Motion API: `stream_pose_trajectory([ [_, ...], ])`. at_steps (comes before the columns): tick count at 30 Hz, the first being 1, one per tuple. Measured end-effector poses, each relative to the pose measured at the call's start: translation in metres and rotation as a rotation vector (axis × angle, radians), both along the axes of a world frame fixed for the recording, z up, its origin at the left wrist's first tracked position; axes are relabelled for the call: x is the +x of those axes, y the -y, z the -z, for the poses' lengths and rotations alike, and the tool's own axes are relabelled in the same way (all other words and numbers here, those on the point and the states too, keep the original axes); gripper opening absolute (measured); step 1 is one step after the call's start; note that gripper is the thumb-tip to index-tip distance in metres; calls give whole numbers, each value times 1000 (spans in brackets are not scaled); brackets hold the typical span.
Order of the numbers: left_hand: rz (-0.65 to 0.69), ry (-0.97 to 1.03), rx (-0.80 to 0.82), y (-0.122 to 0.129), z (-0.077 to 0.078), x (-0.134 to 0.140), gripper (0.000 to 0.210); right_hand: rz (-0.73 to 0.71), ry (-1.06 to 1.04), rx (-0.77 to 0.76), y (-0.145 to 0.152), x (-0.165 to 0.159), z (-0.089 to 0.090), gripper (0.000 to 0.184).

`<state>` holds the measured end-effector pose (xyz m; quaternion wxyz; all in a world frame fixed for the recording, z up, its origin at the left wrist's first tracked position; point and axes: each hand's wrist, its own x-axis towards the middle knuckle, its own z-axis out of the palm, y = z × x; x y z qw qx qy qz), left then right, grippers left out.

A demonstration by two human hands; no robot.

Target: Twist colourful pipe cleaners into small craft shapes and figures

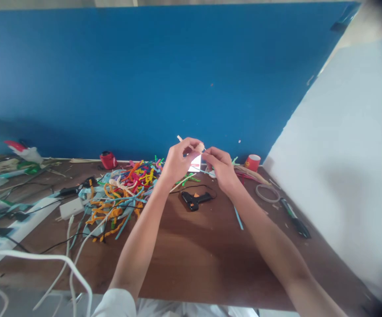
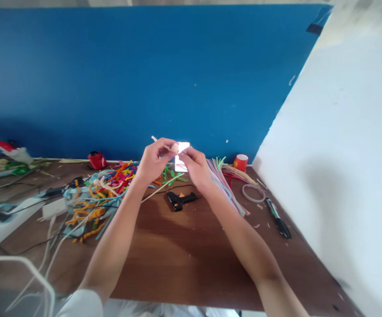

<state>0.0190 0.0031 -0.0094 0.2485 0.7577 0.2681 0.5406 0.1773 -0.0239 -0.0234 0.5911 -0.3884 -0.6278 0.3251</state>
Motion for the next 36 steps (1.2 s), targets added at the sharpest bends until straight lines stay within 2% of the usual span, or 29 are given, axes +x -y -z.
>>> stream_pose_trajectory([
  [2,-62,-114,160,4,-1,1,11,-220,-273,-260,0,-2,-3,23],
  [4,-90,-182,260,7,-2,1,14,-412,-420,-451,-1,-1,-6,25],
  [6,-104,-189,263,8,-2,0,14,-506,-474,-530,-1,0,-9,25],
  [8,-92,-171,192,7,-3,-1,12,-489,-458,-514,0,1,-9,24],
  [11,-74,-117,58,3,-1,-2,11,-288,-254,-324,1,1,-7,25],
  [15,-52,71,-194,-4,4,0,19,166,282,263,-3,11,0,19],
  [18,13,175,-389,-6,7,0,32,350,774,624,-6,22,3,19],
  [21,67,194,-475,-5,6,-1,38,450,1026,768,-8,26,6,24],
  [24,100,208,-460,-5,6,-1,36,517,1016,785,-8,20,9,22],
  [26,96,193,-382,-7,6,0,28,516,905,712,-6,13,9,22],
  [28,39,133,-245,-7,6,0,21,425,723,567,-5,7,7,20],
  [32,-102,-35,49,-1,4,0,17,41,172,102,0,2,-2,17],
  [36,-135,-124,317,3,3,-1,17,-406,-346,-385,5,5,-10,22],
])
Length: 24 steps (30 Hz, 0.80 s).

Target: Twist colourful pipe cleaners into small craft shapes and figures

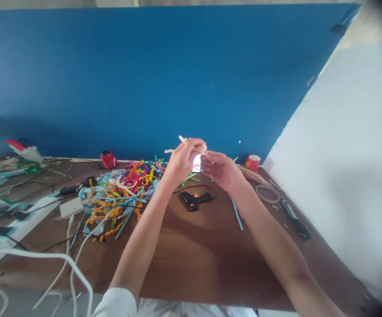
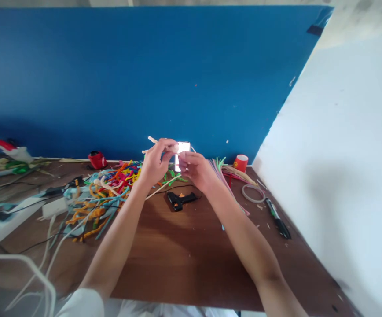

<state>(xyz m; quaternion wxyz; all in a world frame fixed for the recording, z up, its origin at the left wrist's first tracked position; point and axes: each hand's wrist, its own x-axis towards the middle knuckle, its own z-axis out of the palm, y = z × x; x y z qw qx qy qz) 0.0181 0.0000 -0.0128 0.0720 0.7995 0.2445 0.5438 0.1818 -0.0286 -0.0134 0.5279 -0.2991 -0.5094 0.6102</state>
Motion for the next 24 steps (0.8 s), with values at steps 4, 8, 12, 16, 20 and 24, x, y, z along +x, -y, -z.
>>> stream_pose_trajectory([
  [4,38,-3,-32,-4,1,-5,17,-125,-157,-193,3,1,-4,22],
  [8,96,15,-181,-5,-3,-11,25,-1,-91,-82,5,-3,-3,21],
  [12,100,94,-308,-4,-4,-6,24,155,128,123,1,-3,0,20],
  [16,245,247,-489,-6,0,2,29,363,469,407,0,0,3,26],
  [20,304,368,-613,-7,1,4,35,597,859,760,3,1,7,28],
  [24,216,459,-728,-3,-4,1,36,867,1138,1155,0,4,13,21],
])
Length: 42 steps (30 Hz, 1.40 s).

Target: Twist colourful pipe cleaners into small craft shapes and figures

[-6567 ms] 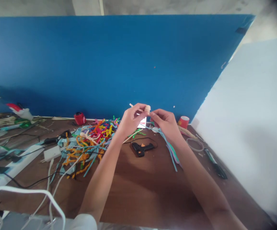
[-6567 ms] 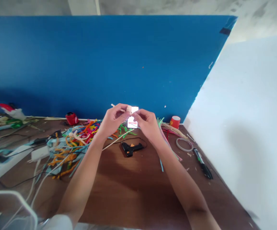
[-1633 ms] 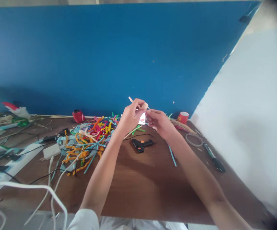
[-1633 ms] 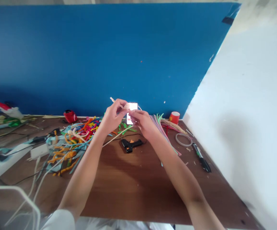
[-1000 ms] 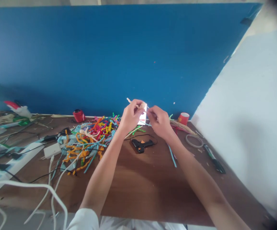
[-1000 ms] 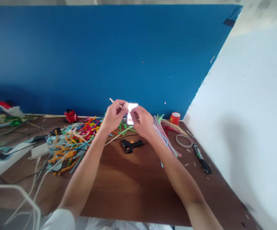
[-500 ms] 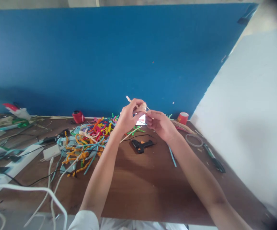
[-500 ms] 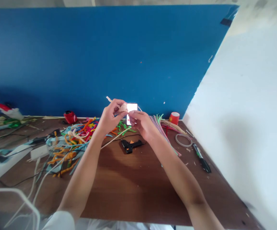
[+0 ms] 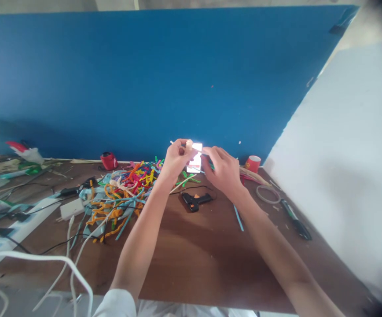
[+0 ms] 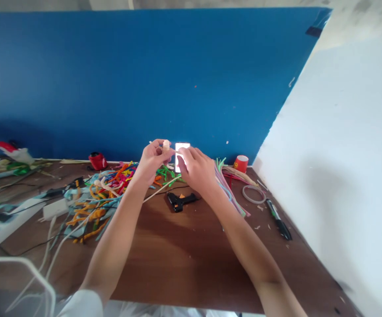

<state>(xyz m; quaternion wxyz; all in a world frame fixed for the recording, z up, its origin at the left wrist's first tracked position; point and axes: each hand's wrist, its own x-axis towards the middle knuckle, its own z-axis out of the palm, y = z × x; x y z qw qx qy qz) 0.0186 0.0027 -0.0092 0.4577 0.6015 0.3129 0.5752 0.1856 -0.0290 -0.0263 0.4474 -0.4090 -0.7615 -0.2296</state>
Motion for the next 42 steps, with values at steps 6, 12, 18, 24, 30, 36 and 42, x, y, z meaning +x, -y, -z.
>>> stream_pose_trajectory([
  [6,69,84,-186,3,-7,-7,32,-15,269,186,-5,15,2,32],
  [12,131,35,-224,-1,-6,-13,22,-68,352,184,-2,23,-3,33],
  [18,232,21,-275,2,-9,-11,28,-10,341,254,-3,23,-8,18],
  [24,184,1,-137,-1,-3,-7,41,51,239,233,-8,17,-2,16],
  [30,155,-13,-19,-2,-2,-5,41,-33,-13,13,-4,8,1,24],
  [36,100,-115,309,9,-9,-4,26,-431,-700,-521,4,-2,-9,26],
  [42,-46,-303,498,17,-12,-7,10,-881,-1144,-1158,2,-7,-16,27],
])
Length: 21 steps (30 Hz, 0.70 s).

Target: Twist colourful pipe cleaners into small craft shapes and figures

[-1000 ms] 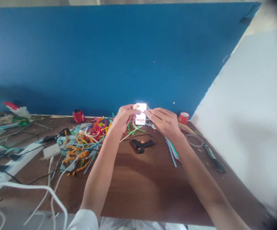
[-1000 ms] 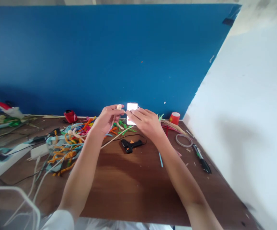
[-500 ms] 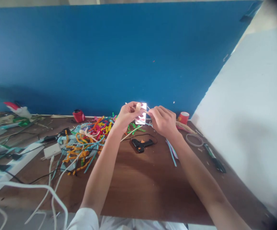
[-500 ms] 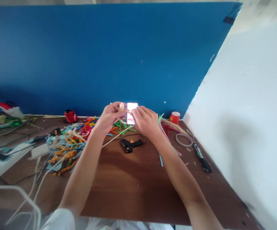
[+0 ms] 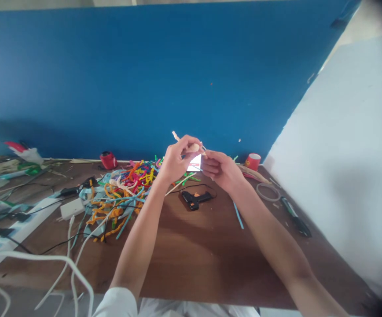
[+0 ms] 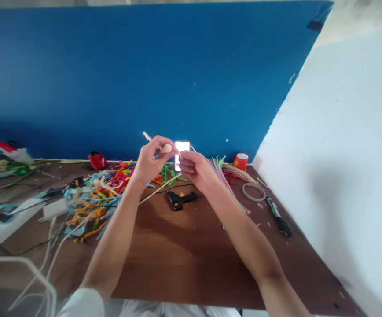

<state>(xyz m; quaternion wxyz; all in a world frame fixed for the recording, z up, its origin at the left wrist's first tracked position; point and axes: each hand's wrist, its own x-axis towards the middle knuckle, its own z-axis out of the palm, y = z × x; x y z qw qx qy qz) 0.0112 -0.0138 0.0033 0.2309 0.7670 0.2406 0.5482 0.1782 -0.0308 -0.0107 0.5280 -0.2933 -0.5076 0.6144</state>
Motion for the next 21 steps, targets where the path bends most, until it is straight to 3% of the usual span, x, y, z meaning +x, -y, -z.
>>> stream_pose_trajectory([
  [2,-20,-10,-31,0,0,0,12,27,-22,-20,-2,-1,1,26],
  [5,-7,32,-116,-1,1,3,21,183,34,95,-3,-1,5,24],
  [15,96,313,-577,-7,2,7,37,740,946,1012,1,7,9,22],
  [21,185,315,-698,-11,2,3,42,882,1241,1332,-13,18,24,25],
])
